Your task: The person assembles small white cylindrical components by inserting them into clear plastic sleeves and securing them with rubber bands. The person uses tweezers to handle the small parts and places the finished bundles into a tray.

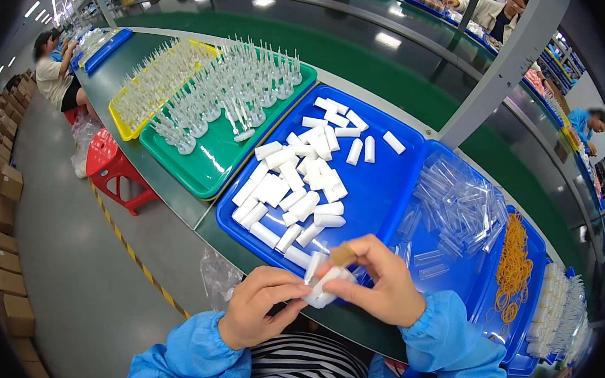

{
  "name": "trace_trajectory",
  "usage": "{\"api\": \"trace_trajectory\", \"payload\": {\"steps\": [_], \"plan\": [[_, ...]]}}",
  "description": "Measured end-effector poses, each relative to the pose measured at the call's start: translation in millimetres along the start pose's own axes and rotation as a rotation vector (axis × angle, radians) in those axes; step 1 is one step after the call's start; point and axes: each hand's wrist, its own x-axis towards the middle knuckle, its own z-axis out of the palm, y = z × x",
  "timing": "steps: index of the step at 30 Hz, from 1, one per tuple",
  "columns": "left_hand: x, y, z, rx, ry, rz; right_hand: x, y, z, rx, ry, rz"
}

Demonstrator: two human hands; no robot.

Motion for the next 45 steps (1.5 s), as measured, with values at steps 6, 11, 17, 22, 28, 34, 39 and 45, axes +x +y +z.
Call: {"api": "trace_trajectory", "payload": {"steps": [6,11,17,22,28,34,39,45], "plan": [[7.3,8.6,-11.0,0.269,-0.043,0.004,44.1,12.9,-14.6,-0.909,0.028,-0.31],[13.0,12.1,-12.7,0.28,-0.127,-0.01,43.7,21.7,-4.3,-1.367,-0.075,-0.34],[6.8,9.0,-16.7,0.288,-0.181,0.036,36.4,-7.2,-10.2,-0.782,0.047,0.036],[12.5,24.8,-14.3,0.19,-0.282,0.124,21.7,-16.4,-12.1,0.211,0.186,0.224],[14.1,25.5,-7.8,0.133,-0.271,0.145,4.1,-17.9,-22.4,0.358,-0.054,0.305],[12.7,25.9,-1.0,0.154,-0.313,0.156,-1.1,-11.6,-32.6,0.0,0.002,0.285],[16.3,25.6,1.5,0.181,-0.297,0.159,-4.4,-19.4,-28.8,0.27,0.036,0.198],[15.6,23.2,4.6,0.164,-0.241,0.158,-16.5,-8.0,-18.4,0.196,-0.085,0.11]]}}
